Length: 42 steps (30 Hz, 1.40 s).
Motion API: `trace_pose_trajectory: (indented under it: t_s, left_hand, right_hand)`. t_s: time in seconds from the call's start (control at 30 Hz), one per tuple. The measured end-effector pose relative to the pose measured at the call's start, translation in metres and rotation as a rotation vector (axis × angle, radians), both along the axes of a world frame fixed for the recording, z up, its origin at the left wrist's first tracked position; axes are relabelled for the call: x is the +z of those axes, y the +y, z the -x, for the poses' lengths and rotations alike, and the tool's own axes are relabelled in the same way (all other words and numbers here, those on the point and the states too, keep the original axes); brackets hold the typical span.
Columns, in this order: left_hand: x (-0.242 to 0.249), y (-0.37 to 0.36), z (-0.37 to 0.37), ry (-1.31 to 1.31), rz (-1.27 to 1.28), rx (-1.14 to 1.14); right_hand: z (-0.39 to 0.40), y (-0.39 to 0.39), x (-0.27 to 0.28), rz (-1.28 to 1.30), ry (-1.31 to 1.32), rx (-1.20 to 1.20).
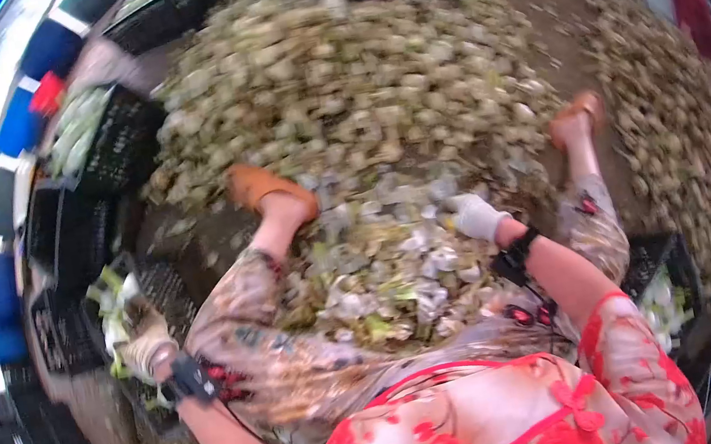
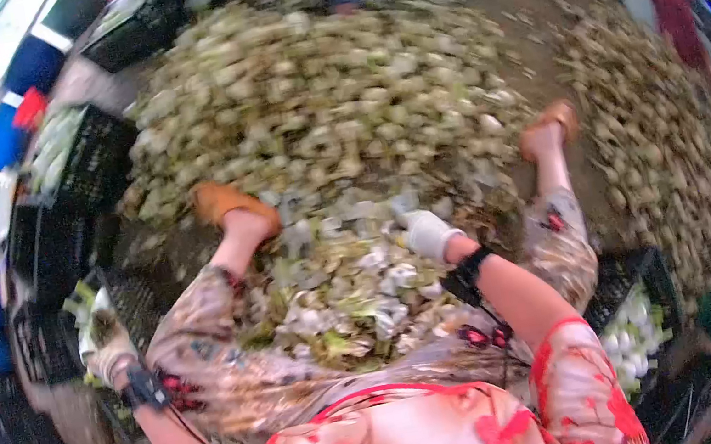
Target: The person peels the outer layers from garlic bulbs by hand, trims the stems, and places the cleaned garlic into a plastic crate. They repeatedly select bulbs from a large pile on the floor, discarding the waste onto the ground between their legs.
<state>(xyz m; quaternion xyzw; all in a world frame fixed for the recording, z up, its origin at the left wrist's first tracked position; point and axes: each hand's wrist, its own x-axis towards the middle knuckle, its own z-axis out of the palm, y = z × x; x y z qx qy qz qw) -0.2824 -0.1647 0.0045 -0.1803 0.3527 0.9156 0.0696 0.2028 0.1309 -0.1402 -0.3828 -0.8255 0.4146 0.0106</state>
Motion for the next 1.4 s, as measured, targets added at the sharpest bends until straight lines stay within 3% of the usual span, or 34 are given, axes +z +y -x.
trace_pose_trajectory:
  t_s: [0.03, 0.1, 0.17, 0.2, 0.23, 0.27, 0.3, 0.37, 0.4, 0.5, 0.6, 0.67, 0.73, 0.77, 0.8, 0.83, 0.87, 0.97, 1.0, 1.1, 1.13, 1.27, 1.37, 1.4]
  left_hand:
    - [-0.008, 0.019, -0.008, -0.054, 0.01, -0.034]
    - [-0.03, 0.069, -0.032, 0.012, 0.035, -0.269]
    - [-0.011, 0.138, -0.098, -0.052, 0.142, -0.547]
    - [-0.003, 0.175, -0.133, -0.168, 0.24, -0.548]
    - [-0.027, 0.195, -0.142, -0.21, 0.32, -0.636]
    - [-0.061, 0.21, -0.142, -0.176, 0.245, -0.803]
    - [-0.067, 0.231, -0.174, -0.139, 0.272, -0.879]
    - [-0.083, 0.26, -0.211, 0.062, 0.511, -1.154]
    - [-0.099, 0.263, -0.227, 0.161, 0.437, -1.29]
    - [-0.11, 0.284, -0.27, 0.137, 0.587, -1.556]
    - [-0.126, 0.285, -0.287, 0.136, 0.582, -1.706]
    - [-0.126, 0.284, -0.297, 0.213, 0.534, -1.745]
    - [-0.123, 0.283, -0.314, 0.595, 0.57, -1.7]
    - [-0.119, 0.282, -0.329, 0.757, 0.563, -1.622]
    - [-0.115, 0.283, -0.341, 0.919, 0.557, -1.53]
    - [-0.11, 0.285, -0.347, 1.081, 0.55, -1.426]
    - [-0.112, 0.286, -0.347, 1.337, 0.697, -1.336]
    - [-0.082, 0.264, -0.333, 0.895, 0.277, -1.397]
    - [-0.064, 0.252, -0.331, 0.862, 0.293, -1.401]
    - [-0.044, 0.227, -0.321, 0.63, 0.262, -1.437]
    - [-0.04, 0.222, -0.32, 0.708, 0.263, -1.335]
    - [-0.023, 0.199, -0.303, 0.252, 0.066, -1.525]
    - [-0.024, 0.191, -0.301, 0.005, -0.123, -1.486]
    - [-0.022, 0.19, -0.302, -0.053, -0.184, -1.481]
  right_hand:
    - [0.001, 0.011, 0.015, 0.117, -0.263, -0.063]
    - [-0.027, 0.042, -0.007, -0.061, -0.377, -0.17]
    - [-0.054, 0.076, -0.024, -0.106, -0.41, -0.454]
    - [-0.067, 0.093, -0.025, -0.131, -0.441, -0.519]
    - [-0.076, 0.111, -0.023, -0.156, -0.473, -0.582]
    - [-0.078, 0.127, -0.014, -0.115, -0.534, -0.647]
    - [-0.078, 0.144, -0.01, -0.071, -0.594, -0.708]
    - [-0.086, 0.176, -0.036, -0.05, -0.603, -0.703]
    - [-0.083, 0.19, -0.045, 0.004, -0.669, -0.693]
    - [-0.072, 0.203, -0.052, 0.063, -0.782, -0.674]
    - [-0.079, 0.206, -0.069, 0.116, -0.605, -0.847]
    - [-0.085, 0.196, -0.082, 0.322, -0.214, -0.929]
    - [-0.082, 0.18, -0.111, 0.577, 0.214, -0.908]
    - [-0.055, 0.15, -0.061, 0.633, 0.339, -0.825]
    - [-0.023, 0.115, 0.027, 0.839, 0.386, -0.822]
    - [-0.012, 0.097, 0.017, 0.879, 0.571, -0.719]
    - [0.004, 0.07, 0.04, 0.856, 0.654, -0.668]
    - [0.018, 0.032, 0.1, 0.865, 0.678, -0.592]
    - [0.026, 0.026, 0.09, 0.652, 0.771, -0.602]
    - [0.039, 0.013, 0.106, 0.675, 0.676, -0.506]
    - [0.041, 0.007, 0.119, 0.74, 0.627, -0.478]
    - [0.053, -0.018, 0.137, 0.997, 0.864, -0.491]
    - [0.049, -0.021, 0.145, 0.809, 0.668, -0.404]
    - [0.046, -0.023, 0.147, 0.866, 0.718, -0.394]
